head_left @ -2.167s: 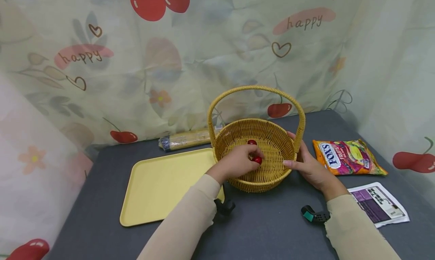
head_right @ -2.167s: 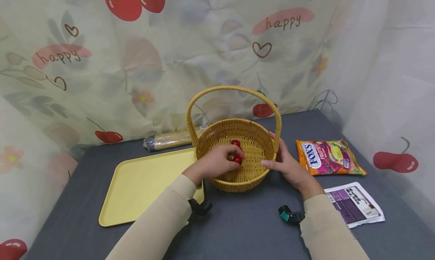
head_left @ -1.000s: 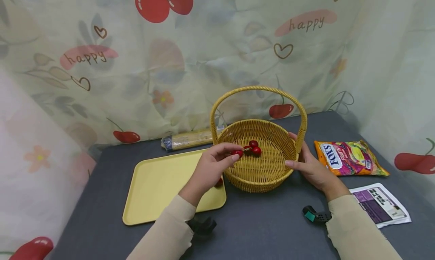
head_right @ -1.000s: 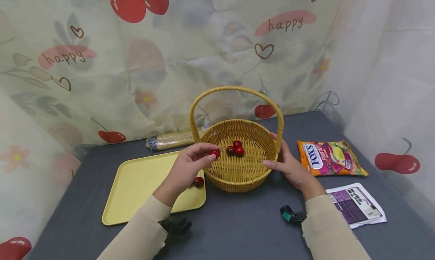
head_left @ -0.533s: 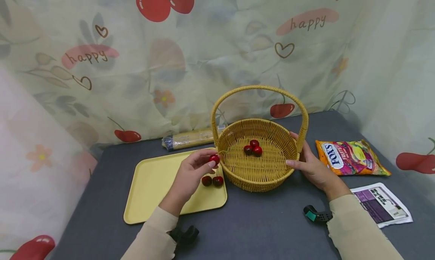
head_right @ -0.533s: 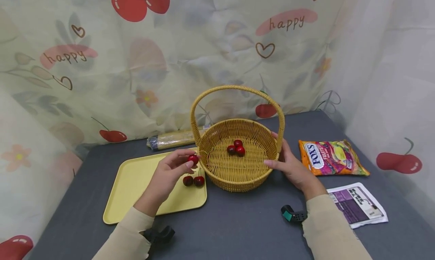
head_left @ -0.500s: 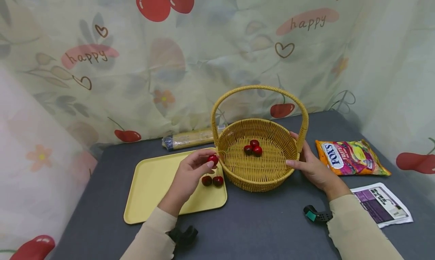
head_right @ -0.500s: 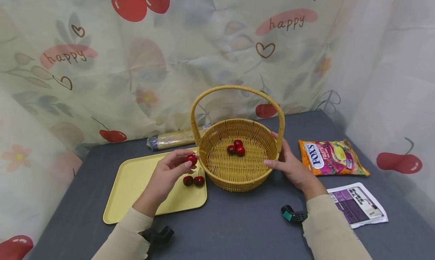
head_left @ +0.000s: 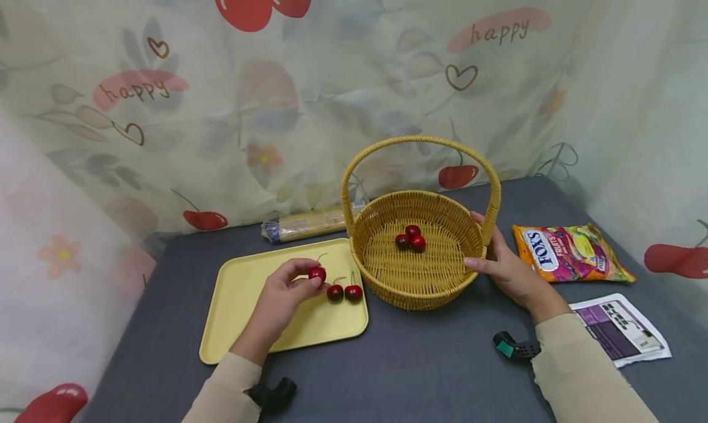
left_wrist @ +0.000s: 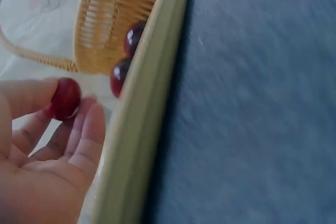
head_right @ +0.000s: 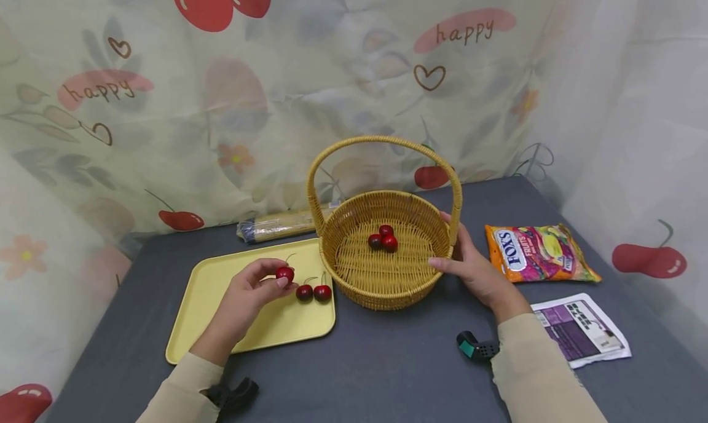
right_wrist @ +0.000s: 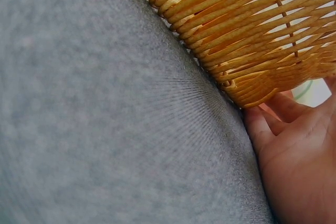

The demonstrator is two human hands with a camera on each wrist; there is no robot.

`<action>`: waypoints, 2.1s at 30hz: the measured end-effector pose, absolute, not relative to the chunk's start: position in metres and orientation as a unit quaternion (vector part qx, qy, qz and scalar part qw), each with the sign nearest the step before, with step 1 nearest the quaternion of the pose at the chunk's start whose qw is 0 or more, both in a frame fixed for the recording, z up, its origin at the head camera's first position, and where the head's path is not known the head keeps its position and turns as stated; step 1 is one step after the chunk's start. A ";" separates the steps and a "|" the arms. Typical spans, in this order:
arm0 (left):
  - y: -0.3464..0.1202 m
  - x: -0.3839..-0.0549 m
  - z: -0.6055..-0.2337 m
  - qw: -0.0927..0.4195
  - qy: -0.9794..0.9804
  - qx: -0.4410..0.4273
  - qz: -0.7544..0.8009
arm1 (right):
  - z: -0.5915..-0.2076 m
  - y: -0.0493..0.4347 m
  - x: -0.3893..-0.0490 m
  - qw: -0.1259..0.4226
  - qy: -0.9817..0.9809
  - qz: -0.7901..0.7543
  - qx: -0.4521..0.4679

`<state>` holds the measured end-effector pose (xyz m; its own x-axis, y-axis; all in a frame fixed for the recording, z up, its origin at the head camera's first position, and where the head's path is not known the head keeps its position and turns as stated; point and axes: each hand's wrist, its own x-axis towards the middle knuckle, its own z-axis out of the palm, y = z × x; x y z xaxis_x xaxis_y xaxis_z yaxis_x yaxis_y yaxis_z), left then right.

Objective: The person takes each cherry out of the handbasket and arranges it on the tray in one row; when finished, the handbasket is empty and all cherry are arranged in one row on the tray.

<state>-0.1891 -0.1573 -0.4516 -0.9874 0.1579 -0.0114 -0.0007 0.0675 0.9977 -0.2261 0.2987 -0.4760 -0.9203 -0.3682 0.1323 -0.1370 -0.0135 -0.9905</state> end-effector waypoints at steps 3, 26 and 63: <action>-0.164 -0.187 -0.457 0.055 0.756 0.032 0.652 | -0.475 0.298 -0.227 0.084 0.698 -0.688 -0.179; -0.176 -0.189 -0.473 0.039 0.864 0.036 0.501 | -0.474 0.297 -0.226 0.086 0.704 -0.685 -0.169; -0.176 -0.189 -0.454 -0.015 0.793 0.055 0.607 | -0.473 0.297 -0.225 0.081 0.700 -0.687 -0.177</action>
